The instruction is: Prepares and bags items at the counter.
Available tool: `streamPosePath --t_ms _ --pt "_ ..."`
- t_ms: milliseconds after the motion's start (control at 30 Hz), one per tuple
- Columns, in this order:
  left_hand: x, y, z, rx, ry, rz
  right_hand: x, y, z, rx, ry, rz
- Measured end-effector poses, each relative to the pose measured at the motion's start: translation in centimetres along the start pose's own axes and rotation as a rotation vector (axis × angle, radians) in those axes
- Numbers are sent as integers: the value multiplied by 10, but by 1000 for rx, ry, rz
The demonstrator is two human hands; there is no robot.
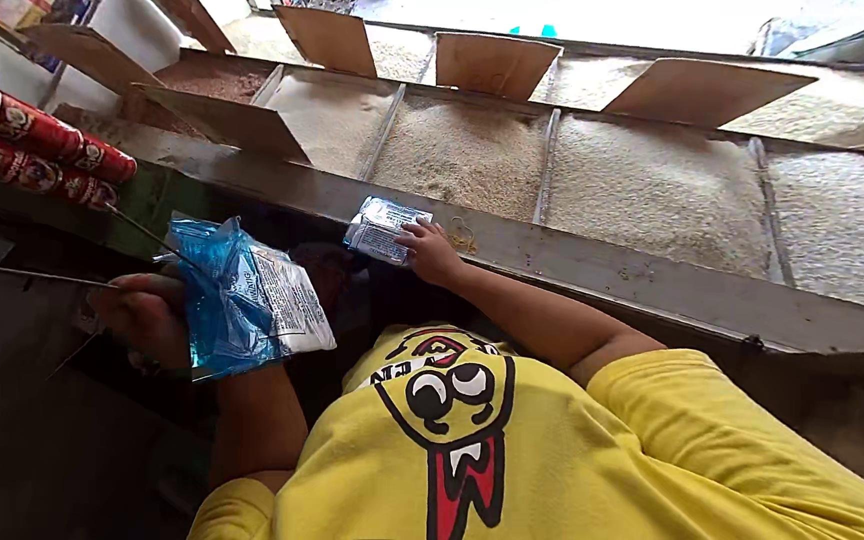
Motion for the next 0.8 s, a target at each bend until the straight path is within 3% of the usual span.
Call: streamPosePath --t_ms 100,267,367,467,633,800 --pt "0 9 26 9 -72 4 12 -25 -17 137 163 -64" --pt "-12 8 30 -305 -85 114 49 -42 -20 288 363 -150" --pt "-8 12 45 -250 -148 80 58 -49 -12 371 363 -222" --pt "2 10 55 -173 -135 44 53 -52 -8 329 369 -172" --pt "13 1 55 -185 -140 61 41 -50 27 33 180 -85" --pt "19 -2 44 -214 -203 30 26 -39 60 -618 -178 -39"
Point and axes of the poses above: each hand's wrist, its own y-axis away from the middle knuckle, its own z-axis out of the back of the hand, x = y × z, the point moved 2 cm from there along -y, towards the middle knuckle, and after that the axes turned 2 degrees about z, right-handed, at the moved point
